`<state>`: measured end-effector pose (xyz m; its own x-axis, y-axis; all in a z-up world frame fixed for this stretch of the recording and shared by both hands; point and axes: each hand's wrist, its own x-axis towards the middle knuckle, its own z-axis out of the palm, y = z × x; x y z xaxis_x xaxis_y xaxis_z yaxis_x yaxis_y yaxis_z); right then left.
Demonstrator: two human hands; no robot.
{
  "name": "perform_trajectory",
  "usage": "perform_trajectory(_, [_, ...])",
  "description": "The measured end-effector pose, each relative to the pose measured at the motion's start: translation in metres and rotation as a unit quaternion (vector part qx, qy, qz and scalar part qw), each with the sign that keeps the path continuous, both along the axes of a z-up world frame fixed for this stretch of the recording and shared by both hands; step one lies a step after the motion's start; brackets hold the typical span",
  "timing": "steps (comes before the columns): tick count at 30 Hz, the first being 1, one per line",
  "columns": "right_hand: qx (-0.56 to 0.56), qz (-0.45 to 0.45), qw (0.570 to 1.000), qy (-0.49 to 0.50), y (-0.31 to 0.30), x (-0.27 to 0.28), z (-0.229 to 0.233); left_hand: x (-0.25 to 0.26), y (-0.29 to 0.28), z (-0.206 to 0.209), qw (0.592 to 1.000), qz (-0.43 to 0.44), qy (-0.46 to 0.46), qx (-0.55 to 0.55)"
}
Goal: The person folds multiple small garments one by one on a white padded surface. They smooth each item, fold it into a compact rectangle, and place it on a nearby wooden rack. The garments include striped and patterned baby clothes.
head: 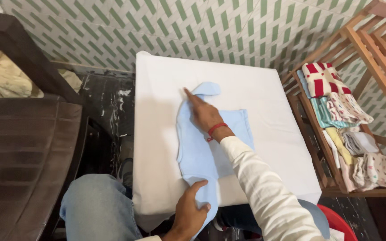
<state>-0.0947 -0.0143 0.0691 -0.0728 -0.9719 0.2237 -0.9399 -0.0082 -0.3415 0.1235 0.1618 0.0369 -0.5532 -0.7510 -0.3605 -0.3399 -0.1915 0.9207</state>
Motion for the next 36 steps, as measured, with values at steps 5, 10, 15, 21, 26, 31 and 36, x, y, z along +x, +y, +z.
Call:
perform_trajectory(5, [0.041,0.025,0.998,0.045,0.026,-0.001,0.005,0.002,-0.004,0.018,1.0,-0.012,0.0,0.022])
perform_trajectory(10, [0.018,0.001,0.997,0.069,0.081,-0.016,-0.004,0.016,-0.003,0.046,0.993,-0.029,-0.094,-0.065])
perform_trajectory(15, [0.121,-0.041,0.992,0.006,0.11,-0.032,-0.018,-0.012,-0.053,0.042,0.939,-0.062,-0.001,-0.339])
perform_trajectory(21, [0.108,-0.045,0.992,0.038,0.096,-0.035,-0.027,-0.088,-0.16,-0.011,0.815,-0.137,-0.132,-0.547])
perform_trajectory(26, [0.109,-0.081,0.989,0.055,0.101,-0.053,-0.037,-0.081,-0.176,-0.05,0.798,-0.128,-0.19,-0.558])
perform_trajectory(31, [0.114,-0.158,0.978,0.068,0.109,-0.081,-0.034,-0.077,-0.177,-0.053,0.786,-0.129,-0.206,-0.569])
perform_trajectory(36, [0.145,-0.207,0.965,0.07,0.115,-0.099,-0.029,-0.076,-0.179,-0.047,0.78,-0.136,-0.217,-0.571])
